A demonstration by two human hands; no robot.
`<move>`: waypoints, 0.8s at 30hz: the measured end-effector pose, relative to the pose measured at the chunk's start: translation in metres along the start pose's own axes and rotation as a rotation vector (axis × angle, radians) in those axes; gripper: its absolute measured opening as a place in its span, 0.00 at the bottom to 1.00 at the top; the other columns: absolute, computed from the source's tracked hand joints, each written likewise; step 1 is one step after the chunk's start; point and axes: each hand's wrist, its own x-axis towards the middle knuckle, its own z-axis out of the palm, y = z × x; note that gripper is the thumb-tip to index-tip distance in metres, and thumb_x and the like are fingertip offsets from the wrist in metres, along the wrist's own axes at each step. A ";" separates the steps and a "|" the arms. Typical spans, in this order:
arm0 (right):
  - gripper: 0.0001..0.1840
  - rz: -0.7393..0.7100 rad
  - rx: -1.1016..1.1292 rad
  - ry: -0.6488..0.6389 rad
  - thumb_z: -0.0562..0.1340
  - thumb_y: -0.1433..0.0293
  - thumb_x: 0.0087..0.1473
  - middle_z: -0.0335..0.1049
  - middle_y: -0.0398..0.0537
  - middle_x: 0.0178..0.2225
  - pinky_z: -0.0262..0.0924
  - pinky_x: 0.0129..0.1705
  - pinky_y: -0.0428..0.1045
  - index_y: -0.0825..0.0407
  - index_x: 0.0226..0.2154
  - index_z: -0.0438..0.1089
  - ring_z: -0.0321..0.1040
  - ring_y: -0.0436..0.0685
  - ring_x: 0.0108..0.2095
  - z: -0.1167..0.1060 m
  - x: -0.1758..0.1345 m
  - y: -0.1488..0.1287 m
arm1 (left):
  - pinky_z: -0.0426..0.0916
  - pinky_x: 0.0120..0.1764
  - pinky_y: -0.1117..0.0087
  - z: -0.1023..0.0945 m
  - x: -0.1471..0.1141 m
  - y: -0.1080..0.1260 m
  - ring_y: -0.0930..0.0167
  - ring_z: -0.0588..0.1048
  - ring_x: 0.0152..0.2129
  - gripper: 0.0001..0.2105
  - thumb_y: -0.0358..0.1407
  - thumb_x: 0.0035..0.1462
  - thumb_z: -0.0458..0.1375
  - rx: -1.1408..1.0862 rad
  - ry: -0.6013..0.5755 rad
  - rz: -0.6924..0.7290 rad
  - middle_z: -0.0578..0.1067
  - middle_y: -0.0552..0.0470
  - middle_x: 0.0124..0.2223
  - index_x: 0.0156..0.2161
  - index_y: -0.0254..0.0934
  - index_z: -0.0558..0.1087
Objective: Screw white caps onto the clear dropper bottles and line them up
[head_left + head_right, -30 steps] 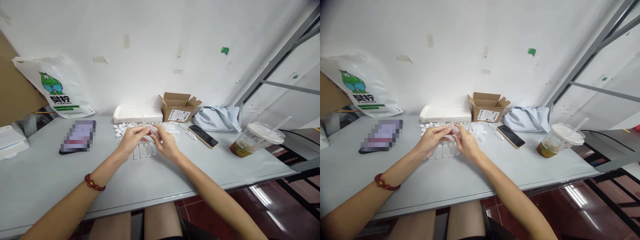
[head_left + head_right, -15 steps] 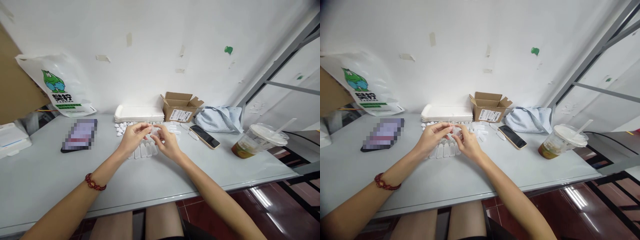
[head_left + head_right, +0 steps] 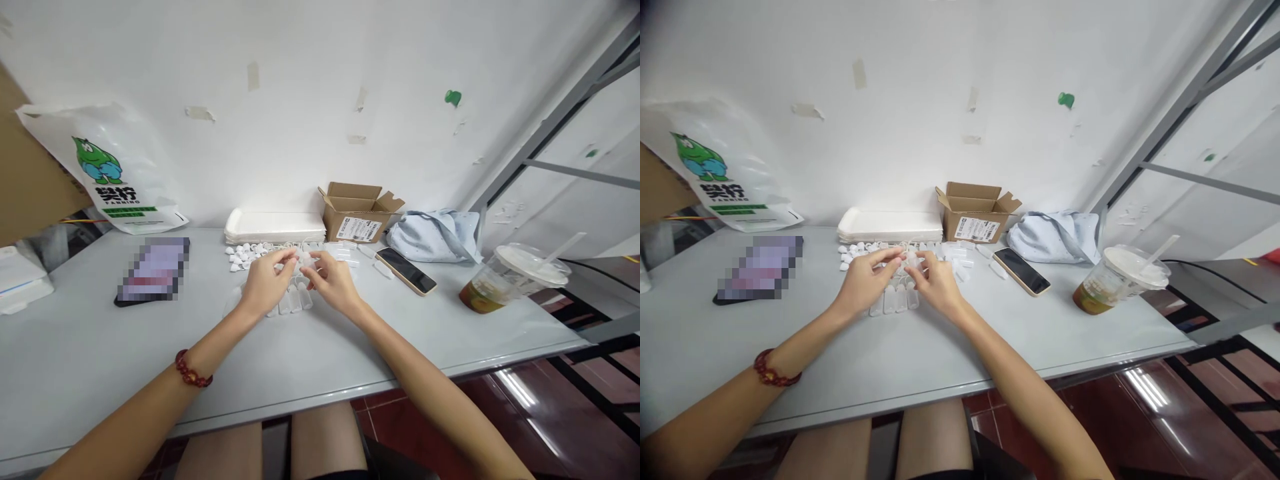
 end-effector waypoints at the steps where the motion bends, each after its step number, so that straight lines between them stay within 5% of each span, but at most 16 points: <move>1: 0.14 0.044 0.039 0.006 0.60 0.63 0.53 0.67 0.39 0.24 0.61 0.22 0.44 0.53 0.40 0.61 0.70 0.50 0.19 -0.001 0.001 -0.001 | 0.72 0.40 0.63 0.003 -0.002 -0.001 0.63 0.74 0.42 0.14 0.36 0.56 0.52 0.072 0.043 0.107 0.76 0.44 0.45 0.45 0.34 0.73; 5: 0.17 0.193 0.212 0.002 0.63 0.61 0.50 0.68 0.39 0.22 0.61 0.18 0.44 0.53 0.36 0.59 0.68 0.50 0.16 -0.007 0.005 -0.004 | 0.65 0.52 0.55 0.011 -0.007 -0.003 0.61 0.67 0.51 0.18 0.31 0.56 0.53 0.308 -0.017 0.509 0.71 0.41 0.51 0.52 0.33 0.67; 8: 0.16 0.230 0.243 -0.028 0.63 0.61 0.49 0.68 0.38 0.19 0.60 0.15 0.44 0.52 0.32 0.58 0.66 0.50 0.14 -0.008 0.005 -0.006 | 0.63 0.54 0.54 0.015 -0.006 -0.009 0.60 0.63 0.54 0.19 0.29 0.54 0.54 0.374 -0.076 0.566 0.69 0.40 0.53 0.53 0.33 0.66; 14: 0.10 0.246 0.108 -0.157 0.62 0.66 0.51 0.65 0.37 0.15 0.56 0.14 0.41 0.53 0.30 0.59 0.64 0.49 0.12 -0.019 0.005 -0.012 | 0.65 0.51 0.52 0.016 -0.005 -0.013 0.59 0.65 0.50 0.15 0.32 0.54 0.56 0.327 -0.096 0.492 0.72 0.43 0.47 0.48 0.36 0.67; 20: 0.12 0.268 -0.130 -0.448 0.56 0.71 0.55 0.67 0.41 0.18 0.55 0.14 0.40 0.56 0.22 0.66 0.60 0.44 0.13 -0.041 0.010 -0.010 | 0.67 0.47 0.55 0.020 -0.012 -0.007 0.59 0.68 0.47 0.20 0.37 0.47 0.62 0.352 -0.246 0.147 0.69 0.44 0.47 0.46 0.36 0.64; 24: 0.11 0.267 -0.212 -0.536 0.55 0.75 0.53 0.68 0.42 0.20 0.54 0.15 0.40 0.56 0.22 0.66 0.59 0.44 0.14 -0.042 0.011 -0.007 | 0.67 0.46 0.55 0.021 -0.015 -0.008 0.58 0.68 0.46 0.18 0.38 0.45 0.61 0.398 -0.312 0.135 0.68 0.45 0.46 0.43 0.38 0.64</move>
